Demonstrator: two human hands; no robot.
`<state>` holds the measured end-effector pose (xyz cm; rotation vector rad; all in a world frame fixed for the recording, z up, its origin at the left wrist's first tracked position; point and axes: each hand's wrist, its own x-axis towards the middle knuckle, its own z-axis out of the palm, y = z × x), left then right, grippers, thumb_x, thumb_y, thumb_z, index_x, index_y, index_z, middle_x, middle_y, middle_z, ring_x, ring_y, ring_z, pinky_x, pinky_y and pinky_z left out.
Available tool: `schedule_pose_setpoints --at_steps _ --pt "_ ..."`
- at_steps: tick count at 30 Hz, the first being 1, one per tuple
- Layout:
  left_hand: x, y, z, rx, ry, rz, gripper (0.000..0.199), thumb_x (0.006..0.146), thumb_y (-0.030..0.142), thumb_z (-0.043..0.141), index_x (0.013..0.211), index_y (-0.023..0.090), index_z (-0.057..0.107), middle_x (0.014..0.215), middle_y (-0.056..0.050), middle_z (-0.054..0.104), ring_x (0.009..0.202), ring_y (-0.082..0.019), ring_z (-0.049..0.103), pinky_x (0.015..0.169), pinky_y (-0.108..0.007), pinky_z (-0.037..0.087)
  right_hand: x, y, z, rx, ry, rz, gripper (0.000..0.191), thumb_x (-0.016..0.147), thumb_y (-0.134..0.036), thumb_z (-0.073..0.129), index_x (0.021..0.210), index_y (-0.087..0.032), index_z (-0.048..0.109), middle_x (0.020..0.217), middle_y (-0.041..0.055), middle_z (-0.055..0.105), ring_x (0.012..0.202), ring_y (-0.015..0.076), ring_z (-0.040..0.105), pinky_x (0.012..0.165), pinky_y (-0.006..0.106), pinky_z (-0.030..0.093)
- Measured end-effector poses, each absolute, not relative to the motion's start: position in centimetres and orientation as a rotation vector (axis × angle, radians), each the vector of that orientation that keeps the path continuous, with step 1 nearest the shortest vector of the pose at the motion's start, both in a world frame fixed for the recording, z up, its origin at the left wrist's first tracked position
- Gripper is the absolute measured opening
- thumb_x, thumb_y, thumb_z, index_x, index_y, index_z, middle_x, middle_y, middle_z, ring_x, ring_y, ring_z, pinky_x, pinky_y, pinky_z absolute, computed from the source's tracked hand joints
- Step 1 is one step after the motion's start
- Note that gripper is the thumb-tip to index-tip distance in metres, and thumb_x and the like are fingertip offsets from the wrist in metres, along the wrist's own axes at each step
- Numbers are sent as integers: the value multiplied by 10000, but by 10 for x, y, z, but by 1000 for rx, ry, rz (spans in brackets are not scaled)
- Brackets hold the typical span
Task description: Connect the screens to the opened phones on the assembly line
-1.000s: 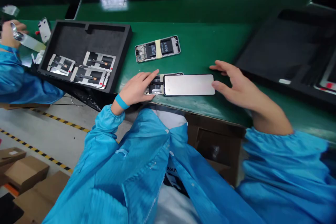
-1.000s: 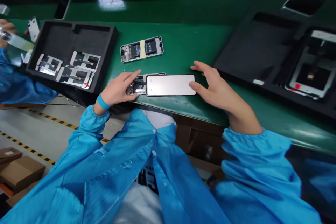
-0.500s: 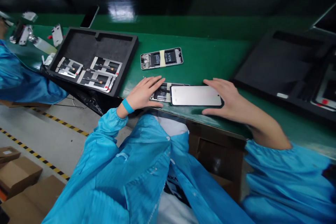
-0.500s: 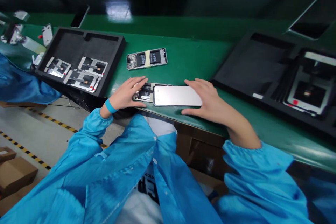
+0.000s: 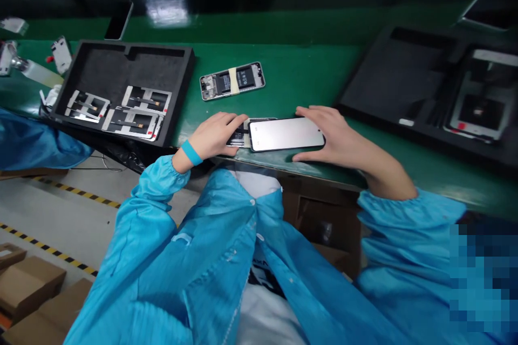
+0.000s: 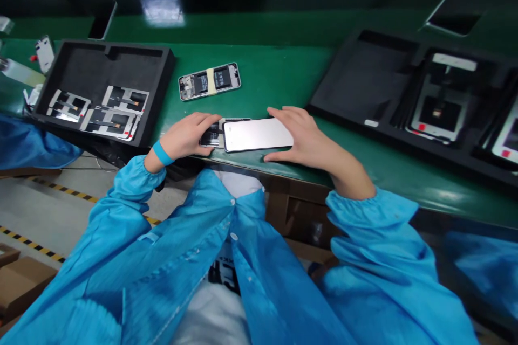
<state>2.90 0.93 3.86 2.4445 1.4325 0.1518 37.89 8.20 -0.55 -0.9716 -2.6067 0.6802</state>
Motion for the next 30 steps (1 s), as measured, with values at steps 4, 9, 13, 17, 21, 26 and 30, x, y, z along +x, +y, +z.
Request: schedule_pose_setpoints --at_steps 4,9,13,17,21,26,30 --pt "25 11 35 2450 1420 198 896 836 284 809 1629 145 415 1473 -196 655 1373 -367 623 1182 -475 512 378 83 -6 -931 -2602 643 1123 843 -942 576 1683 -212 430 1603 206 559 1494 480 484 1245 697 389" --pt "13 7 22 2461 1337 348 859 887 316 777 1642 175 393 1584 -203 578 1459 -363 574 1230 -523 477 371 85 4 -921 -2659 671 1041 904 -882 555 1671 -185 456 1581 207 581 1474 471 506 1228 669 413" --pt "14 4 20 2445 1367 361 818 898 324 751 1622 137 420 1596 -225 569 1481 -379 561 1276 -590 423 362 87 10 -896 -2667 689 1010 913 -873 544 1668 -206 465 1553 197 605 1417 470 541 1177 667 452" --pt "19 5 21 2424 1379 355 864 859 327 788 1621 157 417 1566 -212 602 1458 -389 580 1280 -619 413 353 88 11 -887 -2645 669 1039 903 -902 529 1673 -207 453 1528 198 616 1354 465 567 1128 659 484" --pt "20 8 16 2417 1355 399 827 837 314 803 1570 160 455 1490 -203 654 1377 -390 631 1252 -599 454 350 88 10 -905 -2626 654 1053 903 -910 521 1679 -202 443 1522 200 611 1344 457 561 1136 654 477" --pt "15 4 6 2406 1358 454 920 875 372 774 1655 179 326 1597 -207 577 1470 -388 575 1311 -627 385 352 84 11 -974 -2590 710 1046 883 -897 574 1676 -226 451 1506 187 618 1345 447 564 1149 655 473" --pt "15 1 4 2400 1346 454 871 893 375 734 1650 190 346 1617 -201 564 1501 -374 555 1333 -627 357 352 82 10 -1010 -2556 778 1026 865 -871 625 1671 -259 457 1462 172 643 1328 440 575 1142 674 474"
